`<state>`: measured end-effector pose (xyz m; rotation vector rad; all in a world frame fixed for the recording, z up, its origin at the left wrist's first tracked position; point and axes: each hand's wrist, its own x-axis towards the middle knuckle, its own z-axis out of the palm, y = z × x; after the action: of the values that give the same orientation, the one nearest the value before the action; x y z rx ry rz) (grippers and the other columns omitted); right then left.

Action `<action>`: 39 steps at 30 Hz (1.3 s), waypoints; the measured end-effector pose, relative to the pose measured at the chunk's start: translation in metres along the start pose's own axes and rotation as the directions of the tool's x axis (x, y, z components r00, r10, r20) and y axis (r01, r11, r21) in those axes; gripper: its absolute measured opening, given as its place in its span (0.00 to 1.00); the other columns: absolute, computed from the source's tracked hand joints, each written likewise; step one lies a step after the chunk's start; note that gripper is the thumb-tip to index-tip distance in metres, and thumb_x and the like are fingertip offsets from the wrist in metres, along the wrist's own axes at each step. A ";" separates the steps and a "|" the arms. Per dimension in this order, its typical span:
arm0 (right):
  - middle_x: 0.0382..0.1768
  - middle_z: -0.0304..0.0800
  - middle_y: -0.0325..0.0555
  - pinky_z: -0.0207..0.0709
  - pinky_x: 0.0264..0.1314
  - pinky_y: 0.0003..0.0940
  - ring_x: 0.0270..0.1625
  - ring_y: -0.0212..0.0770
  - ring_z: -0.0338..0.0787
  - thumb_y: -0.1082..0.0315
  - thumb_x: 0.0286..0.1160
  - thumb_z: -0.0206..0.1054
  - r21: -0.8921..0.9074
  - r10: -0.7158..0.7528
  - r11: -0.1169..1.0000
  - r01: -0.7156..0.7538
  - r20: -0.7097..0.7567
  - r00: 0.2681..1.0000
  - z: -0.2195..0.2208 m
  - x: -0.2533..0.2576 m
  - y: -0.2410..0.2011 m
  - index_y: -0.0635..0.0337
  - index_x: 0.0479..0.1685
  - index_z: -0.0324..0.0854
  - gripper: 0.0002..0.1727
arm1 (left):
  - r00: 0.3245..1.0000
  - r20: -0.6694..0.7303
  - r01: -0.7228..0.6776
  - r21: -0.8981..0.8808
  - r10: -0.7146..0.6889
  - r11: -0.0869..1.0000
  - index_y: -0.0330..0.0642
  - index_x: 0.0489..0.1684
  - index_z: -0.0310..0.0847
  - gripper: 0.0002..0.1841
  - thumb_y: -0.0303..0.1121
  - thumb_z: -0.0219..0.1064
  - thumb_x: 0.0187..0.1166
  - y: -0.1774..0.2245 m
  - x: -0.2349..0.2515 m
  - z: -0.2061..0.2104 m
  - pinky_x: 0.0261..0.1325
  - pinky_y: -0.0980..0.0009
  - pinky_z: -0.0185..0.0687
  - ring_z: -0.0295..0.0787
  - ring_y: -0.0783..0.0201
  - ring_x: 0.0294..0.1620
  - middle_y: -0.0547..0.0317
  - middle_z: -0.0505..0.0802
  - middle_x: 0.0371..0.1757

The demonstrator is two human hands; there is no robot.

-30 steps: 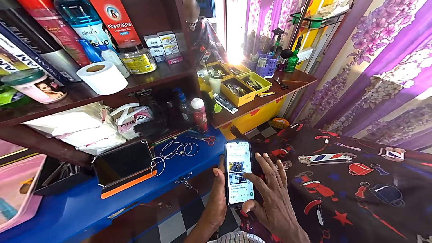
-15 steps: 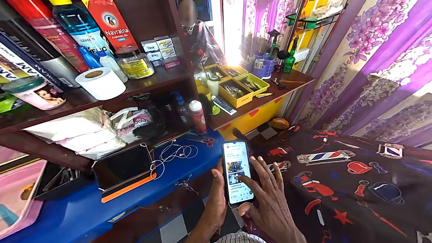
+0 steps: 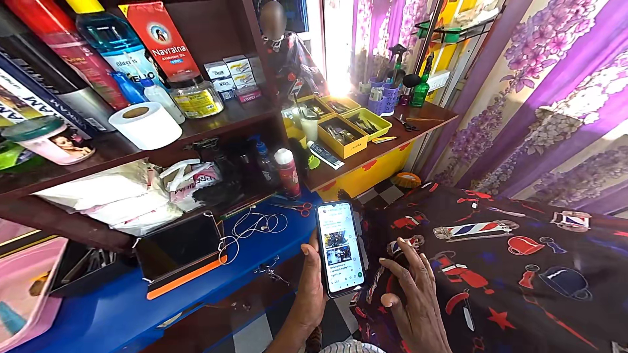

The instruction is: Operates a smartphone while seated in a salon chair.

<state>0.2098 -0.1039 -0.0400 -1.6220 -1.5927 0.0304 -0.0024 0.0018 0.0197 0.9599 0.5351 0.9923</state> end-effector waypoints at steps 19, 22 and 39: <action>0.88 0.66 0.52 0.51 0.92 0.68 0.91 0.58 0.62 0.22 0.75 0.46 0.037 0.014 0.999 -0.015 0.040 0.999 0.010 -0.006 -0.001 0.34 0.75 0.80 0.40 | 1.000 -0.021 -0.016 -0.015 0.015 1.000 0.57 0.97 0.36 0.54 0.79 0.45 0.73 0.005 0.015 0.002 0.78 0.40 0.74 0.72 0.43 0.82 0.44 0.70 0.86; 0.88 0.66 0.51 0.52 0.92 0.68 0.91 0.57 0.62 0.23 0.75 0.47 0.037 0.013 0.999 -0.015 0.044 0.999 0.011 -0.006 0.001 0.33 0.76 0.80 0.39 | 1.000 -0.020 -0.015 -0.020 0.015 1.000 0.56 0.97 0.36 0.54 0.79 0.46 0.72 0.005 0.016 0.002 0.78 0.41 0.74 0.72 0.43 0.83 0.43 0.70 0.86; 0.88 0.65 0.53 0.58 0.90 0.65 0.90 0.57 0.64 0.23 0.75 0.48 0.089 0.015 0.996 -0.020 0.054 0.998 0.014 -0.010 0.001 0.34 0.76 0.80 0.39 | 1.000 -0.029 -0.012 -0.021 0.012 1.000 0.56 0.97 0.35 0.54 0.79 0.45 0.72 0.007 0.012 0.001 0.79 0.42 0.73 0.71 0.46 0.83 0.45 0.70 0.87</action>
<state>0.2009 -0.1051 -0.0546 -1.5769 -1.5949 0.1538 0.0008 0.0139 0.0265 0.9323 0.5425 1.0218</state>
